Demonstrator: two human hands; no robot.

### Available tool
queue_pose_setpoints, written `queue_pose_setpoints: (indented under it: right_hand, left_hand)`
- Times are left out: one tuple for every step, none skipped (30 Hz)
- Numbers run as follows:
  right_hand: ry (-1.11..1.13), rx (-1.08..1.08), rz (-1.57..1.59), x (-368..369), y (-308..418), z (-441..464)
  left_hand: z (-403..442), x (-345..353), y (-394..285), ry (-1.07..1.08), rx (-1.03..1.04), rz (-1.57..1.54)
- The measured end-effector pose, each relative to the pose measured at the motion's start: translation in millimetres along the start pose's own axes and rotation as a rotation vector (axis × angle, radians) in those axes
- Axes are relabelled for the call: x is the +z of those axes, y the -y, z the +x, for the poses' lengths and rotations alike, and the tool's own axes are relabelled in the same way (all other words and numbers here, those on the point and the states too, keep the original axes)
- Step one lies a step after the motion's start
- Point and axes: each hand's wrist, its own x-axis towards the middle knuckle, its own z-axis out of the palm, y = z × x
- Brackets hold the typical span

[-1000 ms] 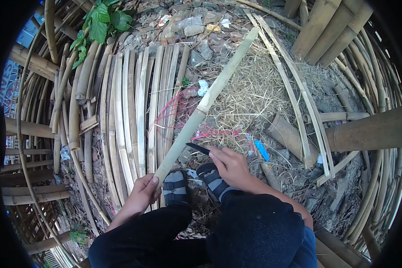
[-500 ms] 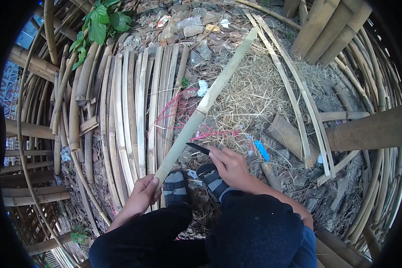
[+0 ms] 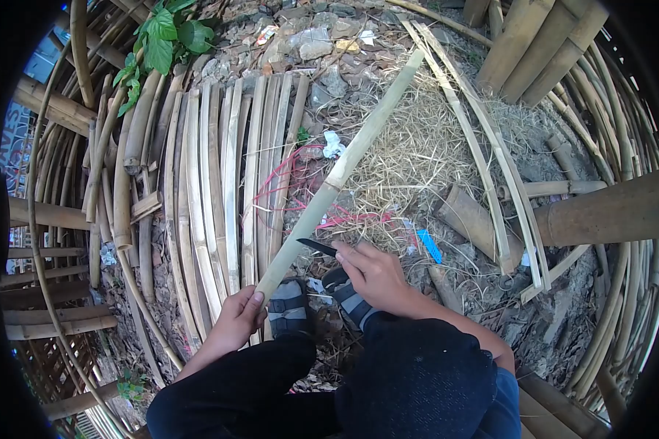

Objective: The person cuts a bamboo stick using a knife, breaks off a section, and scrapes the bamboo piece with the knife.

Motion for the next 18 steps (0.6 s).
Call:
queue_pose_setpoints:
  right_hand:
    - [0.004,0.019,-0.008,-2.1,2.4,1.4]
    - [0.008,0.039,-0.016,-3.4,3.7,2.1]
    - [0.009,0.039,-0.016,-2.8,2.8,1.4]
    - [0.012,0.024,-0.022,-1.4,1.3,0.2]
    - [0.014,0.01,-0.028,-0.6,1.0,-0.2]
    - [0.013,0.01,-0.028,-1.5,1.4,0.3]
    - [0.017,0.035,-0.026,-3.3,2.9,1.7]
    - [0.02,0.059,-0.025,-4.3,3.7,2.3]
    - [0.021,0.059,-0.024,-3.6,3.0,1.7]
    - [0.016,0.03,-0.036,-2.3,1.5,0.4]
    - [0.011,0.002,-0.048,-1.3,0.6,-0.4]
    - [0.011,0.002,-0.048,-1.0,0.4,-0.4]
    - [0.004,0.02,-0.03,-0.7,0.3,-0.4]
    - [-0.003,0.036,-0.012,-0.5,0.2,-0.4]
    - [-0.002,0.036,-0.012,-0.9,0.8,-1.0]
    - [0.015,0.026,-0.024,-1.6,1.8,-1.5]
    - [0.032,0.017,-0.036,-2.2,2.9,-1.8]
    - [0.032,0.017,-0.036,-2.8,3.3,-1.3]
  left_hand:
    - [-0.3,0.3,-1.2,-0.009,0.01,0.025]
    - [-0.5,0.6,-1.7,-0.019,0.019,0.05]
    - [-0.3,0.9,-1.4,-0.019,0.019,0.05]
    - [0.3,0.8,-0.9,-0.025,0.026,0.067]
    - [0.8,0.6,-0.3,-0.031,0.033,0.084]
    - [1.3,0.3,0.4,-0.03,0.034,0.085]
    - [1.6,0.0,1.6,-0.031,0.033,0.089]
    - [1.7,0.0,3.0,-0.032,0.031,0.093]
    - [2.1,-0.1,4.7,-0.033,0.031,0.092]
    - [2.7,-0.2,6.4,-0.034,0.035,0.089]
    - [3.0,-0.4,7.1,-0.035,0.039,0.087]
    - [2.2,-0.3,5.2,-0.034,0.039,0.087]
    - [1.1,0.1,1.9,-0.037,0.04,0.097]
    - [0.5,0.3,0.1,-0.041,0.041,0.107]
    - [0.7,0.4,0.3,-0.041,0.04,0.106]
    - [1.2,0.3,0.5,-0.042,0.034,0.109]
    - [1.3,0.1,0.5,-0.042,0.028,0.113]
    - [1.2,0.1,0.4,-0.041,0.028,0.113]
